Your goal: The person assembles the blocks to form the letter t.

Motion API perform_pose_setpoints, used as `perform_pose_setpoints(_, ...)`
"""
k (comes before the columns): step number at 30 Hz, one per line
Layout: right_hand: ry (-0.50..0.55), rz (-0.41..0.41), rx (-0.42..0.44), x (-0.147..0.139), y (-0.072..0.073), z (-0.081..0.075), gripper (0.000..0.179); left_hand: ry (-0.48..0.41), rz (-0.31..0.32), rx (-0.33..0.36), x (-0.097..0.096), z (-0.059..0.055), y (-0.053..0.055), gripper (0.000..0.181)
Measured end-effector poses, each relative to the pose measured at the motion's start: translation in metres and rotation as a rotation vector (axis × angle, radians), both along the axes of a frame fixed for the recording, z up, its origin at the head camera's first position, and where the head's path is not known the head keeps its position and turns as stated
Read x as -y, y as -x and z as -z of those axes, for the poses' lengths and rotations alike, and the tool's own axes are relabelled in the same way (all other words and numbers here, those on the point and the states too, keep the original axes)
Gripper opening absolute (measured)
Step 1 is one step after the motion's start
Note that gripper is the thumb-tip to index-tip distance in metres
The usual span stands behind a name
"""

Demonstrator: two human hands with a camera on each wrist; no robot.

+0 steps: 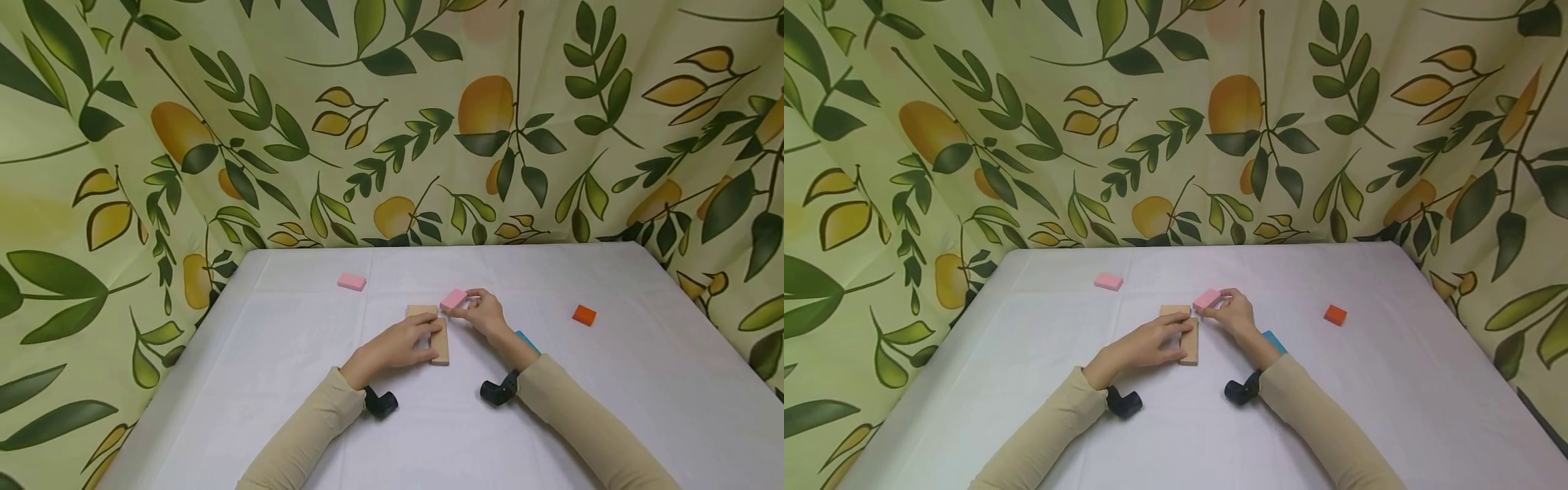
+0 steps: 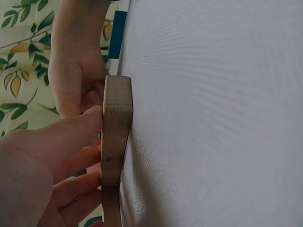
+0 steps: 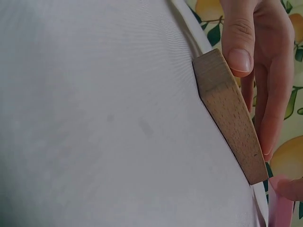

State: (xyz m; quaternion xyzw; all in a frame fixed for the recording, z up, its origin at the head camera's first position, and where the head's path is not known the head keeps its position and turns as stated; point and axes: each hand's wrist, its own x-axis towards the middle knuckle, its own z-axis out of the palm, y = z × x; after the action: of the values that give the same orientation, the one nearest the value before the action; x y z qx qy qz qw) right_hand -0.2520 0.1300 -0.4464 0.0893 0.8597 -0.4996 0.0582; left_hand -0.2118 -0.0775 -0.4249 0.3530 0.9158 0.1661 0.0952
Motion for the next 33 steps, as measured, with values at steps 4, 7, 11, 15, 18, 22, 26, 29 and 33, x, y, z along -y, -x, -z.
perform_pose_setpoints(4, -0.019, 0.005, -0.006, -0.0003, -0.0003, 0.001, 0.071, -0.004, -0.005, 0.011, -0.0004, 0.0003, 0.0008, 0.051)
perform_pose_setpoints(7, -0.033, 0.001, -0.014, -0.0004, -0.0004, 0.0016, 0.07, -0.014, -0.002, 0.016, -0.0001, 0.0009, 0.0012, 0.051)
perform_pose_setpoints(11, -0.062, -0.018, -0.012, 0.0, -0.0004, 0.0013, 0.07, -0.028, 0.003, 0.025, 0.0004, 0.0014, 0.0012, 0.051)
perform_pose_setpoints(15, -0.104, -0.044, -0.009, 0.0001, 0.0009, 0.0015, 0.07, -0.033, 0.005, 0.022, 0.0007, 0.002, 0.0018, 0.051)
perform_pose_setpoints(18, -0.143, -0.061, -0.01, 0.0003, 0.0019, 0.0015, 0.068, -0.03, 0.005, 0.017, 0.0009, 0.0022, 0.0025, 0.051)
perform_pose_setpoints(22, -0.192, -0.084, -0.005, 0.0003, 0.0026, 0.0014, 0.068, -0.033, 0.007, 0.024, 0.0005, 0.0015, 0.0029, 0.052)
perform_pose_setpoints(26, -0.199, -0.101, 0.0, 0.0004, 0.0026, 0.001, 0.07, -0.031, 0.007, 0.028, 0.0005, 0.0004, 0.0028, 0.052)
perform_pose_setpoints(29, -0.183, -0.11, 0.0, 0.0005, 0.0015, -0.0012, 0.07, -0.021, 0.005, 0.023, 0.0004, -0.0014, 0.0021, 0.052)
perform_pose_setpoints(33, -0.177, -0.12, -0.002, -0.0005, 0.0006, -0.0057, 0.07, -0.023, 0.01, 0.021, 0.0, -0.003, 0.002, 0.052)
